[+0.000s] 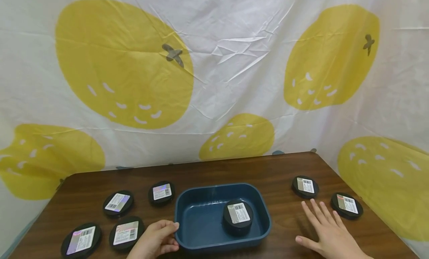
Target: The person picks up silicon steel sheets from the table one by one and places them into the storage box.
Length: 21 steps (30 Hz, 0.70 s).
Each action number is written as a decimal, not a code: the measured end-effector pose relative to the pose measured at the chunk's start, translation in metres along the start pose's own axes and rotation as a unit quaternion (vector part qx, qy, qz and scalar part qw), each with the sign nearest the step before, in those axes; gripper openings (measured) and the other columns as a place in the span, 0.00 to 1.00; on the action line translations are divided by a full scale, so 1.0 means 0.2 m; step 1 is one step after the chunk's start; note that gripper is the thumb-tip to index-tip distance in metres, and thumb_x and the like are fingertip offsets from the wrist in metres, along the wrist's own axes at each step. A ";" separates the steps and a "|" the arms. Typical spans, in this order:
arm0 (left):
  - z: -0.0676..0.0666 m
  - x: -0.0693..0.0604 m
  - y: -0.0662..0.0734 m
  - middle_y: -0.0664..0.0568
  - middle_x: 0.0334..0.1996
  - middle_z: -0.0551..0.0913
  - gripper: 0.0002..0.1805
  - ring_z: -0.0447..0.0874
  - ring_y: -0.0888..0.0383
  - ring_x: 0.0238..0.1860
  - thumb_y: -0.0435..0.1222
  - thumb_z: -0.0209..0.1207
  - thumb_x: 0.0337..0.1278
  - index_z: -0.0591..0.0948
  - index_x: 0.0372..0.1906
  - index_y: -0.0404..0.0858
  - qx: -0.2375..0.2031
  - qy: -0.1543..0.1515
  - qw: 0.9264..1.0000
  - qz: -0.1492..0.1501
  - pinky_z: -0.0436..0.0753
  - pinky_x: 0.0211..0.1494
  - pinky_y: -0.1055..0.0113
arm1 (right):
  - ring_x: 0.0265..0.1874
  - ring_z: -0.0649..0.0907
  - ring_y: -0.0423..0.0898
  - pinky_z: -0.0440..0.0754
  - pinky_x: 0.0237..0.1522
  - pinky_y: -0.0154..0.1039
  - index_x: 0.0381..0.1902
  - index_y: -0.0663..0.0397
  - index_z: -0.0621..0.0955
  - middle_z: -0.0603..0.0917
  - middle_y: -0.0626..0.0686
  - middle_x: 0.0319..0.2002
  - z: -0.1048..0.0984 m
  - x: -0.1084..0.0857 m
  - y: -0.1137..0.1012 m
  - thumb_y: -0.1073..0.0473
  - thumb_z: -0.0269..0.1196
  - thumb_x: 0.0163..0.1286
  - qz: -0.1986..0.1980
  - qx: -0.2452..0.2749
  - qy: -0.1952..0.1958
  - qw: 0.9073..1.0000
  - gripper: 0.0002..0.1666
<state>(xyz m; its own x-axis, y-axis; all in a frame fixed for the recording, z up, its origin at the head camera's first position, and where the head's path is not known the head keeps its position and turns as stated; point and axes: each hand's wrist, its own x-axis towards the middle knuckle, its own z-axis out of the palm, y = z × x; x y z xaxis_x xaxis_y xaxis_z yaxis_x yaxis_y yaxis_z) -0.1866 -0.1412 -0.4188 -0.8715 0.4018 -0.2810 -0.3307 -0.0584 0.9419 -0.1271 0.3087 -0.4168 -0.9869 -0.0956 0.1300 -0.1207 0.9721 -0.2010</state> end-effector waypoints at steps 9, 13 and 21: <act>0.01 -0.01 0.00 0.53 0.23 0.75 0.07 0.77 0.62 0.24 0.36 0.51 0.64 0.73 0.36 0.34 0.004 0.009 1.000 -0.001 0.82 0.32 0.70 | 0.69 0.47 0.66 0.36 0.64 0.67 0.74 0.47 0.47 0.53 0.69 0.69 -0.01 -0.03 0.05 0.28 0.57 0.56 0.008 0.001 -0.007 1.000 0.57; 0.01 -0.01 0.00 0.53 0.23 0.75 0.07 0.77 0.62 0.24 0.36 0.51 0.64 0.73 0.36 0.35 0.004 0.007 1.000 -0.001 0.82 0.32 0.70 | 0.69 0.46 0.65 0.35 0.64 0.67 0.74 0.46 0.45 0.52 0.68 0.69 -0.02 -0.04 0.08 0.28 0.56 0.57 0.017 -0.001 -0.005 1.000 0.58; 0.01 -0.01 0.00 0.53 0.24 0.75 0.08 0.78 0.61 0.24 0.36 0.51 0.65 0.73 0.37 0.34 0.007 0.012 1.000 -0.009 0.82 0.32 0.70 | 0.70 0.35 0.60 0.41 0.61 0.71 0.74 0.46 0.41 0.49 0.68 0.70 -0.03 -0.06 0.13 0.29 0.57 0.58 0.022 -0.023 0.010 0.999 0.59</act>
<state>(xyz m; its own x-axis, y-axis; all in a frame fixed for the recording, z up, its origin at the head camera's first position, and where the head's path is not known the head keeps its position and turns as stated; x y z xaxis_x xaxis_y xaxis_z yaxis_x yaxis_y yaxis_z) -0.1851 -0.1405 -0.4178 -0.8738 0.3809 -0.3023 -0.3417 -0.0386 0.9390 -0.1188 0.3370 -0.4182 -0.9886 -0.0491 0.1422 -0.0722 0.9842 -0.1616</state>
